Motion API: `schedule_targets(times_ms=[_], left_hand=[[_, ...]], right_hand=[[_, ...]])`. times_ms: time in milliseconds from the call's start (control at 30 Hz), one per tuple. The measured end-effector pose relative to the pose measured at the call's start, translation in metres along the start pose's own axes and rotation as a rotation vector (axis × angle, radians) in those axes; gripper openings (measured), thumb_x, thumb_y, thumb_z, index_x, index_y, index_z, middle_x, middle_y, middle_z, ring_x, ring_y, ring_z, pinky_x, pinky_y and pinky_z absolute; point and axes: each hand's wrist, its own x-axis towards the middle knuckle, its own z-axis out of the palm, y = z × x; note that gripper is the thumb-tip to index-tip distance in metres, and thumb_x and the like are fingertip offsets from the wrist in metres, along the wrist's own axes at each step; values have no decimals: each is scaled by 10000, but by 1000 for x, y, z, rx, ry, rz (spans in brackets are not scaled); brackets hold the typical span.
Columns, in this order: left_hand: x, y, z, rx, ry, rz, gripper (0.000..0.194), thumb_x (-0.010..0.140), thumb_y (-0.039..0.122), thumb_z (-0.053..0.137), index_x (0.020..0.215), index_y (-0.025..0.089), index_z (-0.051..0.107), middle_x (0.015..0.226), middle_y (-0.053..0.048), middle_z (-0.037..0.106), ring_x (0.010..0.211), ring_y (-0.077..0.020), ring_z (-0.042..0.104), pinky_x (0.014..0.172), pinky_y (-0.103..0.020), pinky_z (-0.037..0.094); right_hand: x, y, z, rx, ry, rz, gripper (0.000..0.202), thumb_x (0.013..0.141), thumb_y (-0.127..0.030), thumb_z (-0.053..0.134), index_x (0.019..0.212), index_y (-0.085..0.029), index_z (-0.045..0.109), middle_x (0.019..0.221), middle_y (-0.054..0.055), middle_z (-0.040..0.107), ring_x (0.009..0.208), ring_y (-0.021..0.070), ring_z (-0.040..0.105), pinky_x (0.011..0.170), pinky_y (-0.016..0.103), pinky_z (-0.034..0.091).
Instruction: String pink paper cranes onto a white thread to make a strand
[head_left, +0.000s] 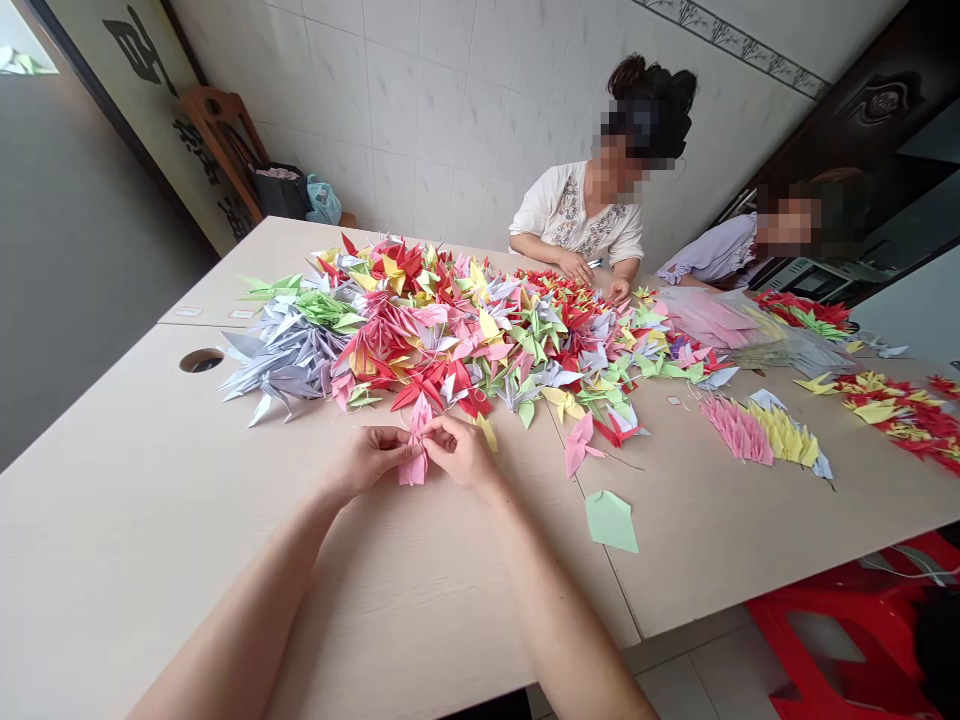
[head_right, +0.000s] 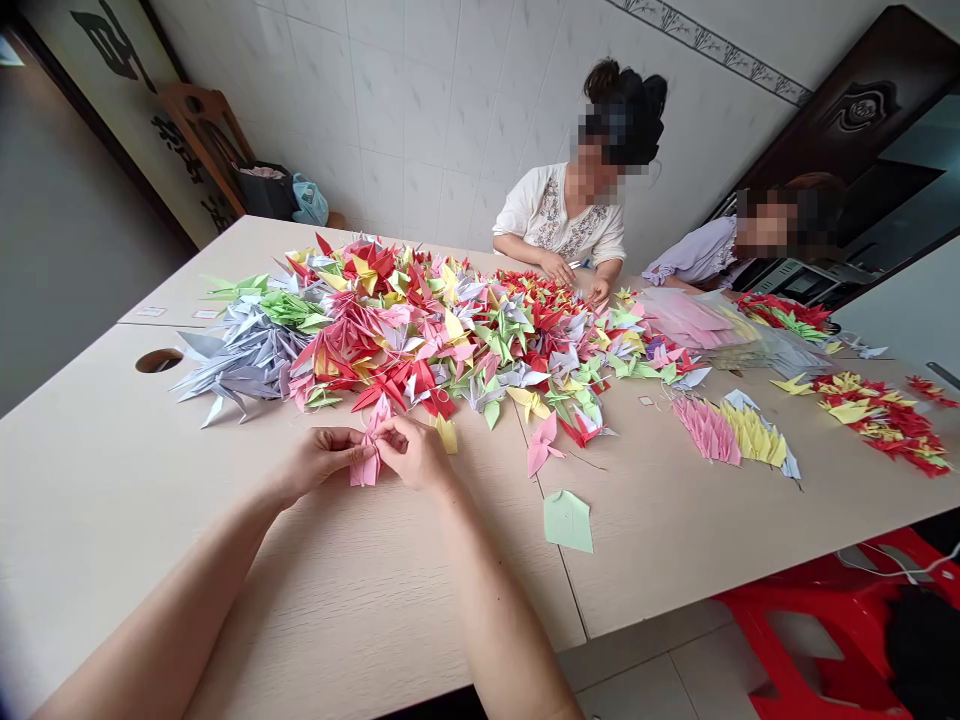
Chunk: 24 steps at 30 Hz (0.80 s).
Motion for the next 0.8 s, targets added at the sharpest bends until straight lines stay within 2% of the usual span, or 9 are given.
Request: schedule_targets(times_ms=[333, 567, 800], left_hand=[[-3, 1, 0, 2, -20, 40, 377, 754, 524, 675, 781, 153, 740, 701, -38, 686, 608, -142, 540, 561, -237, 407], [0, -1, 1, 9, 4, 45, 414, 729, 550, 680, 734, 137, 711, 638, -27, 641, 550, -122, 491, 516, -231, 359], [-1, 0, 3, 1, 16, 53, 417, 725, 552, 677, 748, 138, 714, 654, -30, 652, 556, -123, 502, 525, -230, 373]], right_hand=[[1, -1, -4, 41, 4, 13, 129, 842, -255, 518, 812, -212, 636, 802, 35, 645, 819, 180, 565, 677, 278, 450], [2, -1, 0, 36, 9, 18, 149, 849, -254, 498, 797, -212, 631, 823, 37, 647, 832, 177, 560, 668, 271, 440], [1, -2, 0, 35, -16, -6, 124, 825, -220, 514, 808, -216, 637, 804, 28, 641, 790, 170, 564, 617, 262, 424]])
